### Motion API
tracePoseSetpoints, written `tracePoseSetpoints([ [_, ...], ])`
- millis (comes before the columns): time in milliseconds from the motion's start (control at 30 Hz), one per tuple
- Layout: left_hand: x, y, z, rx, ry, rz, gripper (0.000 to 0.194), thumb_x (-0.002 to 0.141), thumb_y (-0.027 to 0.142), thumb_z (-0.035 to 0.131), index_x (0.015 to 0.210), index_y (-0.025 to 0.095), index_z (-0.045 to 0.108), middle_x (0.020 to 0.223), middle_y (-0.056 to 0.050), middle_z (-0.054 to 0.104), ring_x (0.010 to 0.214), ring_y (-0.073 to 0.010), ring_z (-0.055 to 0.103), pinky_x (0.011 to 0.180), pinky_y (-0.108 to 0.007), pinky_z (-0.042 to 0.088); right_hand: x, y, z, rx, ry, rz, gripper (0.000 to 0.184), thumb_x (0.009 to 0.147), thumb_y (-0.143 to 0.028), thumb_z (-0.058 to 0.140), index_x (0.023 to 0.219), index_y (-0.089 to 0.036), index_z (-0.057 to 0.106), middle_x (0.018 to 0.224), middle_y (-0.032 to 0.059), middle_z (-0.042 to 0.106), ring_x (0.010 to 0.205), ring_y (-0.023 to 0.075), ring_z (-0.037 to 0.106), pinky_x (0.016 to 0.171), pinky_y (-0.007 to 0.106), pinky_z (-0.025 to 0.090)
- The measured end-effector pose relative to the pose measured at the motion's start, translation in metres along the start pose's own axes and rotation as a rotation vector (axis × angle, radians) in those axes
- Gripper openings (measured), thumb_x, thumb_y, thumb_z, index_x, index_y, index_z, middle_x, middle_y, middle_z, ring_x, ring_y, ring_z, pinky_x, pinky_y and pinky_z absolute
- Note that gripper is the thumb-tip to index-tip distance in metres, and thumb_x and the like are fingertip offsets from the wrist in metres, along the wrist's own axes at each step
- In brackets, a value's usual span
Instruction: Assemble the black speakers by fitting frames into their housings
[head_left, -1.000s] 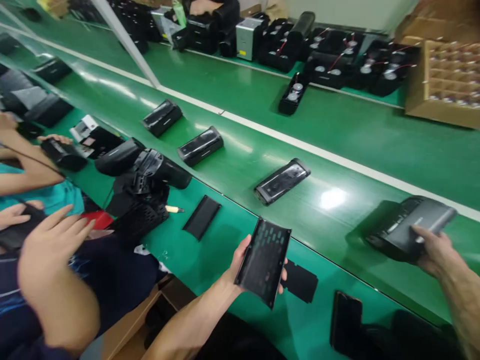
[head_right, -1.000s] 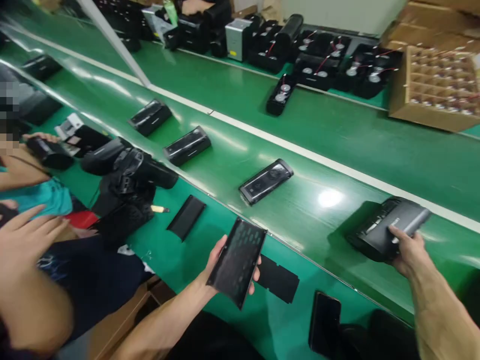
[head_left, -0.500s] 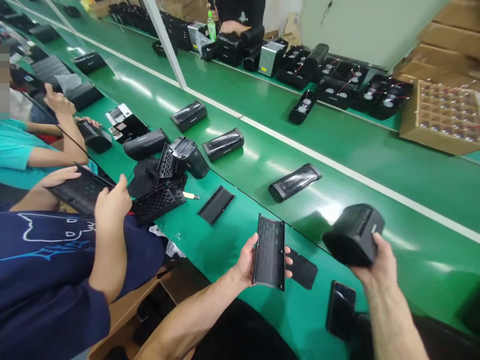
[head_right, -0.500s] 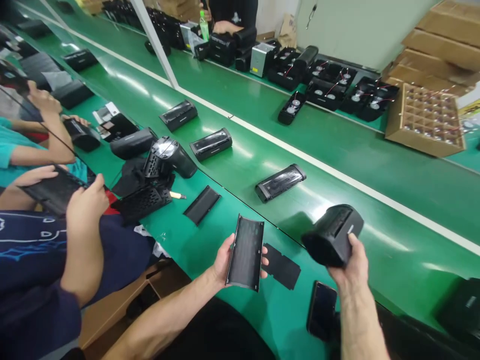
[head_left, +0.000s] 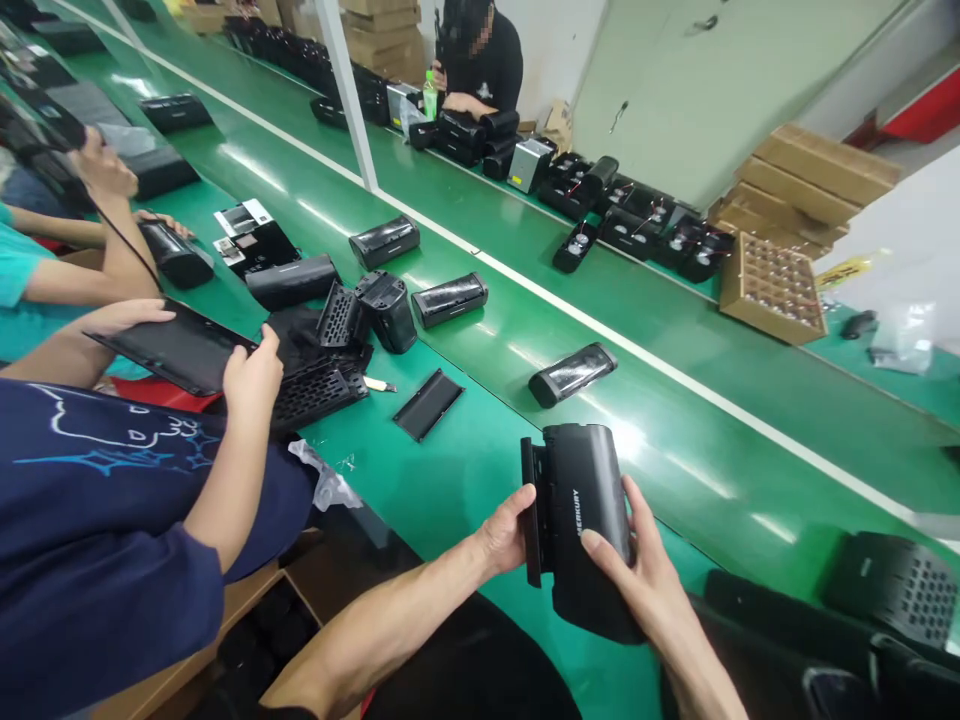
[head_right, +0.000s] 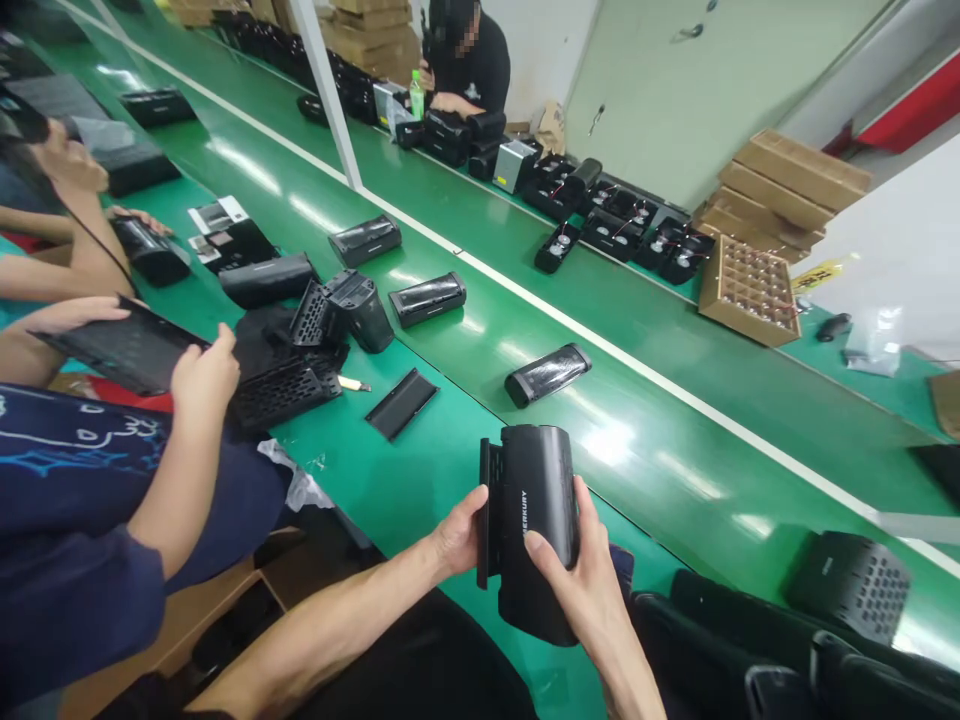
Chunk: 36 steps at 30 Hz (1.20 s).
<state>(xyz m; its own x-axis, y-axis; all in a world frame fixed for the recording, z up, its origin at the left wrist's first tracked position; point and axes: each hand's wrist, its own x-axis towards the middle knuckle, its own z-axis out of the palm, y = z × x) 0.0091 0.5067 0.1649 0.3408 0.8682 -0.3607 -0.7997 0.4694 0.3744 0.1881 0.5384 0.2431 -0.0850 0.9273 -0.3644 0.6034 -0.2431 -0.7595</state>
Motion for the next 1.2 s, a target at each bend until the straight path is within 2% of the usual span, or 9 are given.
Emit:
tracePoseSetpoints([
  [133, -0.003, -0.002, 0.011, 0.045, -0.072, 0.117, 0.056, 0.088, 0.065, 0.063, 0.119, 0.021, 0.077, 0.109, -0.001, 0.079, 0.131, -0.0403, 0.062, 0.108, -0.049, 0.046, 0.004, 0.002, 0.0, -0.189, -0.019, -0.001, 0.106, 0.08, -0.066, 0.071, 0.167, -0.033, 0.023, 0.151, 0.0149, 0.047, 0.135, 0.0406, 0.055, 0.109, 0.058, 0.046],
  [233, -0.002, -0.002, 0.016, 0.054, -0.067, 0.172, 0.054, 0.088, 0.062, 0.066, 0.125, 0.023, 0.074, 0.108, -0.001, 0.079, 0.127, -0.0401, 0.064, 0.105, -0.049, 0.047, 0.003, -0.002, -0.001, -0.229, -0.043, -0.019, 0.106, 0.081, -0.067, 0.07, 0.168, -0.03, 0.021, 0.146, 0.0163, 0.049, 0.133, 0.0409, 0.055, 0.108, 0.057, 0.046],
  [333, 0.001, -0.006, 0.015, 0.028, -0.048, 0.182, 0.057, 0.086, 0.063, 0.07, 0.127, 0.023, 0.073, 0.107, -0.004, 0.079, 0.124, -0.04, 0.067, 0.103, -0.049, 0.049, 0.001, -0.007, -0.002, -0.242, -0.052, -0.024, 0.103, 0.083, -0.066, 0.068, 0.168, -0.034, 0.019, 0.143, 0.0145, 0.05, 0.132, 0.0408, 0.057, 0.107, 0.058, 0.047],
  [467, 0.008, -0.015, 0.01, -0.063, -0.034, 0.159, 0.08, 0.071, 0.068, 0.085, 0.13, 0.016, 0.07, 0.12, -0.017, 0.076, 0.122, -0.0412, 0.067, 0.105, -0.051, 0.05, -0.001, -0.006, -0.002, -0.271, -0.08, 0.005, 0.103, 0.085, -0.067, 0.065, 0.169, -0.036, 0.015, 0.145, 0.0143, 0.049, 0.135, 0.0419, 0.055, 0.109, 0.058, 0.045],
  [733, 0.008, -0.026, 0.021, -0.049, -0.072, 0.159, 0.08, 0.075, 0.066, 0.083, 0.134, 0.014, 0.066, 0.117, -0.02, 0.075, 0.117, -0.0399, 0.069, 0.103, -0.051, 0.05, -0.002, 0.008, -0.004, -0.258, -0.099, 0.04, 0.106, 0.085, -0.071, 0.064, 0.17, -0.031, 0.014, 0.154, 0.0158, 0.047, 0.142, 0.0426, 0.048, 0.112, 0.06, 0.042],
  [933, 0.015, -0.027, 0.021, -0.079, 0.064, 0.137, 0.076, 0.073, 0.064, 0.085, 0.126, 0.013, 0.068, 0.111, -0.018, 0.075, 0.106, -0.0355, 0.071, 0.096, -0.047, 0.052, -0.009, 0.002, -0.015, -0.145, -0.138, 0.035, 0.1, 0.085, -0.065, 0.069, 0.167, -0.032, 0.022, 0.158, 0.0134, 0.046, 0.146, 0.0386, 0.044, 0.116, 0.059, 0.039],
  [1000, 0.017, -0.025, 0.021, -0.088, 0.153, 0.187, 0.067, 0.076, 0.06, 0.085, 0.122, 0.014, 0.068, 0.109, -0.016, 0.075, 0.1, -0.0313, 0.071, 0.092, -0.043, 0.053, -0.026, 0.006, -0.008, -0.012, -0.031, 0.008, 0.101, 0.083, -0.063, 0.073, 0.166, -0.032, 0.024, 0.163, 0.0137, 0.039, 0.147, 0.0391, 0.044, 0.113, 0.058, 0.044],
  [1100, 0.021, -0.026, 0.024, -0.095, 0.278, 0.263, 0.066, 0.073, 0.058, 0.088, 0.119, 0.015, 0.066, 0.105, -0.012, 0.074, 0.093, -0.026, 0.069, 0.087, -0.039, 0.054, -0.053, 0.016, 0.024, 0.18, 0.228, 0.015, 0.117, 0.074, -0.061, 0.081, 0.165, -0.033, 0.012, 0.17, 0.0152, 0.019, 0.15, 0.0411, 0.037, 0.108, 0.056, 0.05],
  [1200, 0.021, -0.033, 0.025, -0.07, 0.342, 0.263, 0.07, 0.069, 0.056, 0.091, 0.12, 0.017, 0.064, 0.103, -0.009, 0.073, 0.093, -0.0237, 0.068, 0.087, -0.037, 0.054, -0.064, 0.025, 0.053, 0.244, 0.38, 0.065, 0.119, 0.071, -0.061, 0.083, 0.161, -0.029, 0.011, 0.164, 0.02, 0.025, 0.142, 0.0408, 0.045, 0.106, 0.054, 0.05],
])
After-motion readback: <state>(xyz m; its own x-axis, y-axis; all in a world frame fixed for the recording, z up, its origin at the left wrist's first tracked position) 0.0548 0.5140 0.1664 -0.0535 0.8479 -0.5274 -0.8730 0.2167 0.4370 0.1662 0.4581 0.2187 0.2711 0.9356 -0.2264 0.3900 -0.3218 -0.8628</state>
